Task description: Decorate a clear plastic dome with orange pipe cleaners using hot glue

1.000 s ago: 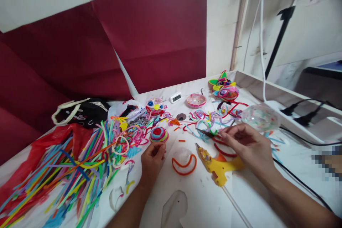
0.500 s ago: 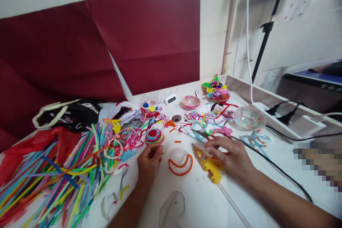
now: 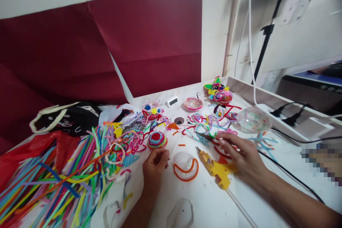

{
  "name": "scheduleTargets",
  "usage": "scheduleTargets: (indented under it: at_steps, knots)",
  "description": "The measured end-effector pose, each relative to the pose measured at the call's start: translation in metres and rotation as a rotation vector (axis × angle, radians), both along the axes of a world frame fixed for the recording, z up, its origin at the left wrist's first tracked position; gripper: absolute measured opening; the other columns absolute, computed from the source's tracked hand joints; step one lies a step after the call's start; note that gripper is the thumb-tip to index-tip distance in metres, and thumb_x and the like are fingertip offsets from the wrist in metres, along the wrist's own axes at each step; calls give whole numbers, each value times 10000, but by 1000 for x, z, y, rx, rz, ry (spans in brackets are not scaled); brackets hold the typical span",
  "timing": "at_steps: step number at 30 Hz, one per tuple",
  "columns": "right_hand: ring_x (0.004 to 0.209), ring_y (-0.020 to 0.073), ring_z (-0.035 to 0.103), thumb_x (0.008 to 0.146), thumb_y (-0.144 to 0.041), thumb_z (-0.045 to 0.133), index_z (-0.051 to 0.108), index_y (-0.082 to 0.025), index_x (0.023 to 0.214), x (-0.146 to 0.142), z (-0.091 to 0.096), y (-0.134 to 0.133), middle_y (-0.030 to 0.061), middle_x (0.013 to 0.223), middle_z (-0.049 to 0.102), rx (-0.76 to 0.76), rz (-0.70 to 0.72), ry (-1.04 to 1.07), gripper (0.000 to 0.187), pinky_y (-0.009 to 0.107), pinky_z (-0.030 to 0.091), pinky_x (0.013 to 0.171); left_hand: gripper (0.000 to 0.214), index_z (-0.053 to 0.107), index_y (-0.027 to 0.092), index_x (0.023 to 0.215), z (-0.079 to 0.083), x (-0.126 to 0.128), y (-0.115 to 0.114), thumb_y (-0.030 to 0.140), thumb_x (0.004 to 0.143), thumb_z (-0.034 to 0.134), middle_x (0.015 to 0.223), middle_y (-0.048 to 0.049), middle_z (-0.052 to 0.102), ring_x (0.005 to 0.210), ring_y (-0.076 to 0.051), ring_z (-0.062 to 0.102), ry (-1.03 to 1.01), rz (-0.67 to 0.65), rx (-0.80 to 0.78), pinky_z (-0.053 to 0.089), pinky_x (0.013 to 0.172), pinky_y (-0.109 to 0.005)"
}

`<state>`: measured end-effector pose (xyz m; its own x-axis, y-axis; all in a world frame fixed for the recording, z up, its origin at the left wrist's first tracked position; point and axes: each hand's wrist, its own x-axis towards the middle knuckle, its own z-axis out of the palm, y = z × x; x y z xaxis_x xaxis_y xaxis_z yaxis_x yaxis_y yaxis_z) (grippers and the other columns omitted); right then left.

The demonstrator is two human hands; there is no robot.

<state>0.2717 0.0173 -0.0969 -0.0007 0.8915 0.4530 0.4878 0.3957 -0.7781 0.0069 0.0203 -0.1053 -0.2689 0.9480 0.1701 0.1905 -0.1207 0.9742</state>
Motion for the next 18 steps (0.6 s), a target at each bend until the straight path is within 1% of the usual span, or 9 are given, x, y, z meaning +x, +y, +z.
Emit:
scheduleTargets:
  at_steps: [3,5,8,11,12,14,15,16,18]
  knots:
    - [586,130,564,880,-353,498,615,-205,1002,3,2,1,2,697,637,-22,-63,6,224,242,447,531,194,626,163,741,0,0,-1,348,709,676,555,29,581,465,-80,495,-25,-10,-7,423,465,-190]
    - [580,129,552,878,-360,500,607,-205,989,7,1,5,-1,682,622,-5,-123,11,218,246,440,532,194,624,165,739,0,-1,-1,349,708,678,555,31,578,464,-80,495,-29,-20,-9,422,465,-191]
    - [602,138,560,866,-363,515,605,-202,984,13,-5,15,18,734,627,24,-193,-10,219,264,453,551,181,622,166,733,0,0,-1,339,713,673,555,33,577,461,-76,487,-30,-27,6,412,463,-188]
    - [721,169,604,832,-355,558,590,-184,1030,17,-5,20,68,907,630,38,-158,-87,263,306,500,643,181,625,160,741,-1,2,-1,333,714,673,555,32,580,456,-71,483,-41,-42,36,410,459,-182]
    - [753,177,612,821,-353,569,585,-182,1049,17,-2,20,79,946,624,35,-123,-102,285,312,508,657,185,627,158,745,-2,2,-1,335,714,673,552,32,580,453,-70,484,-43,-41,47,411,457,-179]
    - [778,179,623,817,-346,571,595,-187,1040,17,13,19,79,955,632,25,-47,-115,275,299,515,654,192,628,155,745,-3,3,-1,341,717,669,538,34,578,445,-68,484,-32,-33,66,413,452,-174]
    - [779,176,627,826,-338,561,610,-191,1007,16,24,19,70,927,648,25,-8,-140,239,287,512,654,195,628,155,742,-4,3,-1,344,719,666,533,35,579,443,-68,486,-17,-34,71,413,451,-172]
    - [749,166,625,837,-327,547,630,-195,929,15,35,21,55,875,667,10,19,-193,181,275,504,653,196,629,155,741,-5,2,-1,347,722,663,531,34,582,444,-69,490,1,-41,74,416,453,-171]
    - [648,137,601,858,-291,514,638,-194,873,11,58,31,24,769,673,-31,72,-368,158,248,476,610,197,631,156,744,-7,0,0,351,729,656,542,31,590,455,-73,500,37,-66,77,423,462,-173]
